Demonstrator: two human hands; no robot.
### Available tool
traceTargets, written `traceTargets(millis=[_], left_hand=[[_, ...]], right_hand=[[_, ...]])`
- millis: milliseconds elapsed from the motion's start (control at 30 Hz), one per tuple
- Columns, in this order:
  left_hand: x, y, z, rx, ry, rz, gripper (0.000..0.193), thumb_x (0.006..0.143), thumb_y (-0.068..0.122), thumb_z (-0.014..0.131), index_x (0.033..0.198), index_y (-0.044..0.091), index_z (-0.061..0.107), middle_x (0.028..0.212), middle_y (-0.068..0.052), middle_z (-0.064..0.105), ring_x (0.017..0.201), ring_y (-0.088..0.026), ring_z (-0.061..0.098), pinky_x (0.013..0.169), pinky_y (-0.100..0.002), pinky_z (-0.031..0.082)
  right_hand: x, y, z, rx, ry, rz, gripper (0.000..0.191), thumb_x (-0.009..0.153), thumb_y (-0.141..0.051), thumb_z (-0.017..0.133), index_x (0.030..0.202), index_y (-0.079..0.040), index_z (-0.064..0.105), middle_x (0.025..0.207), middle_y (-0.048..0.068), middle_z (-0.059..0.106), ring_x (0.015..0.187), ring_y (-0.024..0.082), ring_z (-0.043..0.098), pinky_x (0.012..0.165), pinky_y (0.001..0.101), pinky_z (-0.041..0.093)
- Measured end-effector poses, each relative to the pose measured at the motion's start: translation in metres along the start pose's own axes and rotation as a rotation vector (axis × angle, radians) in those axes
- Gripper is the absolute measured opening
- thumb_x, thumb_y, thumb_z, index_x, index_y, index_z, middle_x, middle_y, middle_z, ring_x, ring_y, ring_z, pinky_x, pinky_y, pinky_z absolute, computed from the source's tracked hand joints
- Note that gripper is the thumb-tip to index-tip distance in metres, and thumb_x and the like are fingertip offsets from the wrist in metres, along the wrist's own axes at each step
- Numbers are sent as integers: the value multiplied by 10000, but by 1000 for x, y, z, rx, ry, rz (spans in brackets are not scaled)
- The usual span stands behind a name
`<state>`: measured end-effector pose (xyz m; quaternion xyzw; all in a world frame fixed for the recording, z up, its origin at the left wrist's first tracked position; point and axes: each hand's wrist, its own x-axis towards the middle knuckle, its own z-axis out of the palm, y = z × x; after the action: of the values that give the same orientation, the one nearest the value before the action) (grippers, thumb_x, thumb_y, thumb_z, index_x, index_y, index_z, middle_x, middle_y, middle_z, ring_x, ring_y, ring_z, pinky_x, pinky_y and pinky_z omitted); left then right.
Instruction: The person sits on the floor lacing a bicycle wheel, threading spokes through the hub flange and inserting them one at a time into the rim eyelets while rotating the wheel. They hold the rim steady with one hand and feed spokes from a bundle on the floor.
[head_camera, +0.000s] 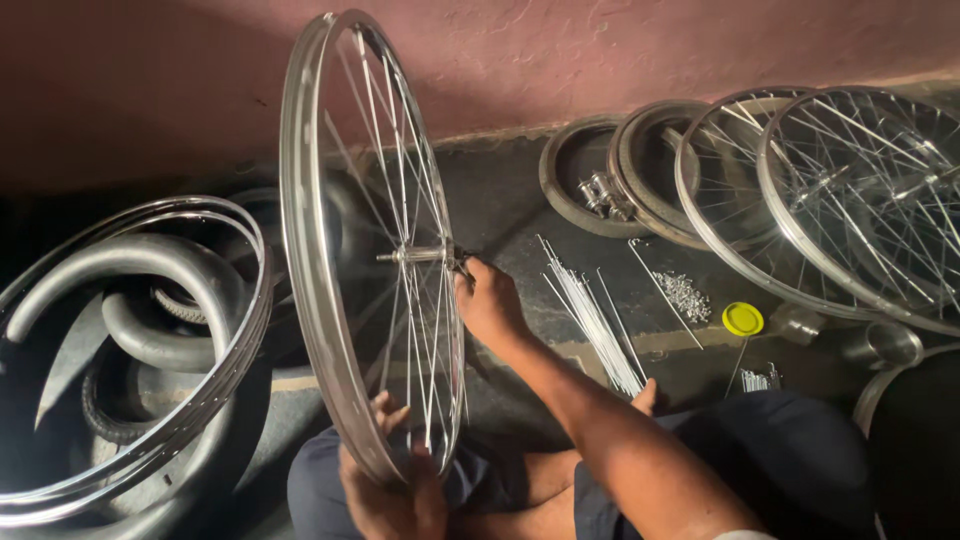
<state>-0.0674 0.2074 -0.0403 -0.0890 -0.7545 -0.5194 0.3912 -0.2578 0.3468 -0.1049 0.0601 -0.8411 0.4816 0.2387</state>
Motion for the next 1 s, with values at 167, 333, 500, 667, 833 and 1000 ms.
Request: traceTargets(millis=[167,333,500,667,833,1000], left_hand=[[35,27,-2,119,-139,-2,828,688,156,806,1398,-38,427,1278,-269,552,1169,-344,643,970,-417,561],[111,76,-18,341,-276,-309,904,780,61,733,1557,26,274,1450,-235,519,1272,-320,629,1045,-432,546],[136,79,-3,-180,-371,-347,803,860,-72,571,1575,9,214,1572,-260,412,1455,-365,501,1142,-474,461],[136,77,-3,-151,-339,-400,833,782,-125,538,1546,16,237,1536,-257,440,1379,-361,564,1056,-466,504],[138,79,-5,-167,-312,-444,858,752,-137,520,1558,14,267,1557,-263,454,1355,-375,600,1074,-486,540],[137,79,-4,-148,-352,-383,848,766,-139,540,1543,7,235,1541,-281,437,1352,-382,589,1060,-491,489]], right_hand=[[6,21,-12,112,-232,122,179,993,-192,568,950,-24,613,840,165,751,808,348,734,696,448,543],[-2,3,-28,296,-327,270,158,956,-203,613,977,-54,664,815,126,771,771,261,775,693,368,581],[-2,0,-47,14,-294,138,134,917,-197,723,928,-66,695,782,152,741,724,313,742,640,415,549],[1,15,-42,-141,20,-56,117,836,-97,722,901,-39,643,796,167,697,739,384,693,653,475,545],[-5,13,-34,-3,35,-114,187,842,-53,709,1024,-34,672,873,163,702,814,377,694,719,459,559],[-4,3,-31,-34,161,-105,195,857,-48,720,1040,0,674,970,174,695,887,372,678,782,448,551]])
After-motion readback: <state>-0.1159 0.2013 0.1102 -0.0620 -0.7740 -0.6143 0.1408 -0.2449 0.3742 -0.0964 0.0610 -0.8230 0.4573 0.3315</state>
